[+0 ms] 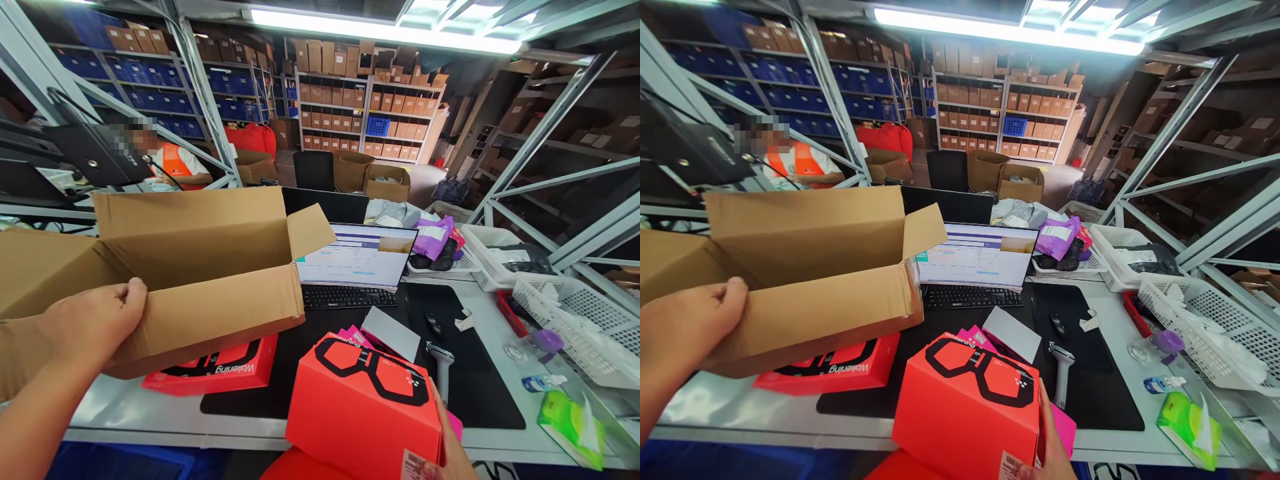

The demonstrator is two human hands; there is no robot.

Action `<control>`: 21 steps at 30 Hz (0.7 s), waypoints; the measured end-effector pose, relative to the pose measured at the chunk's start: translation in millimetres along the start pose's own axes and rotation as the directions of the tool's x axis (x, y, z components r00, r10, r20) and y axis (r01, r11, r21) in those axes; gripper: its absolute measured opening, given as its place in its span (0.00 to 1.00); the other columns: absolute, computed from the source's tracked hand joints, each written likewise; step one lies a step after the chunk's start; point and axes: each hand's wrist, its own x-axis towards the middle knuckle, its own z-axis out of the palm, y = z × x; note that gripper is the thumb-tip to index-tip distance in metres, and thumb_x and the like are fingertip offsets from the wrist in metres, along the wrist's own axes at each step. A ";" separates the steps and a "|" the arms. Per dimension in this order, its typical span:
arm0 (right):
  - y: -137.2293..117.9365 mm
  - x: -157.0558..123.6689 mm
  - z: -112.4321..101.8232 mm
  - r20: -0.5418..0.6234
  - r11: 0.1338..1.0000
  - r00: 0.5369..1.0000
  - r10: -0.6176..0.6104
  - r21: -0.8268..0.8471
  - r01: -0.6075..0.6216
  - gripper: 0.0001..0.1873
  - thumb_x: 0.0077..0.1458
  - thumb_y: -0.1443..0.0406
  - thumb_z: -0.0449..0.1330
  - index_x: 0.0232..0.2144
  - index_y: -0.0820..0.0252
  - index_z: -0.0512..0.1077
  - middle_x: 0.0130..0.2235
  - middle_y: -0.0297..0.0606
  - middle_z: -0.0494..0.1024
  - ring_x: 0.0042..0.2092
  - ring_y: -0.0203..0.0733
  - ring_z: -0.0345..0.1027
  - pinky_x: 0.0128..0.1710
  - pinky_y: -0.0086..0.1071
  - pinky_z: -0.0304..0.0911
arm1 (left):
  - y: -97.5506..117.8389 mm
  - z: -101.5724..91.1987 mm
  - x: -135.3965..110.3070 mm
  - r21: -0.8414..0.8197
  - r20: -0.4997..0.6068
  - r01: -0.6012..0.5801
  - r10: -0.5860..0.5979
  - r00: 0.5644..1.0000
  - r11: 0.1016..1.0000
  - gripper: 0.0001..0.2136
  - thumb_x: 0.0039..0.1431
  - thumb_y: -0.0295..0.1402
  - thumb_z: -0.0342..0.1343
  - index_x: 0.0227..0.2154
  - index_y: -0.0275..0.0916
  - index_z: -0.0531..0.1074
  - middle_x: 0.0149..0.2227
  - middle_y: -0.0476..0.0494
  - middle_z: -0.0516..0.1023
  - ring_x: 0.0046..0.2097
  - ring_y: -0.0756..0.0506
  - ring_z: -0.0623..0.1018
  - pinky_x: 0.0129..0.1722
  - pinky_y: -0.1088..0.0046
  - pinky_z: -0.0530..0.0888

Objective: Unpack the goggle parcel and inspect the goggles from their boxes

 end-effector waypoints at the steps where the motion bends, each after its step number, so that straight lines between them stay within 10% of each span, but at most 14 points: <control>1: -0.8 1.4 0.2 0.000 1.000 1.000 -0.006 -0.016 0.006 0.78 0.36 0.28 0.60 0.73 0.60 0.29 0.65 0.60 0.64 0.69 0.65 0.54 0.65 0.50 0.57 | -0.4 0.9 0.0 -0.006 -0.013 0.003 -0.003 1.000 1.000 0.34 0.62 0.47 0.29 0.44 0.41 0.82 0.39 0.31 0.82 0.36 0.35 0.77 0.29 0.68 0.62; 14: -12.2 8.7 6.2 -0.028 0.993 1.000 -0.002 -0.115 -0.001 0.77 0.34 0.26 0.59 0.73 0.62 0.36 0.63 0.60 0.66 0.69 0.64 0.55 0.67 0.49 0.53 | 3.4 -26.7 -21.8 -0.081 -0.063 -0.040 0.035 0.997 0.996 0.40 0.62 0.47 0.22 0.40 0.33 0.82 0.37 0.28 0.81 0.36 0.35 0.77 0.28 0.67 0.61; 21: -18.0 17.1 10.7 -0.034 0.999 0.999 0.031 -0.037 -0.032 0.73 0.30 0.40 0.75 0.72 0.52 0.47 0.65 0.53 0.67 0.66 0.67 0.59 0.61 0.49 0.63 | -37.6 -29.1 -42.0 -0.178 -0.186 -0.022 -0.012 0.983 0.984 0.37 0.62 0.47 0.25 0.28 0.34 0.80 0.30 0.30 0.79 0.37 0.35 0.76 0.32 0.65 0.65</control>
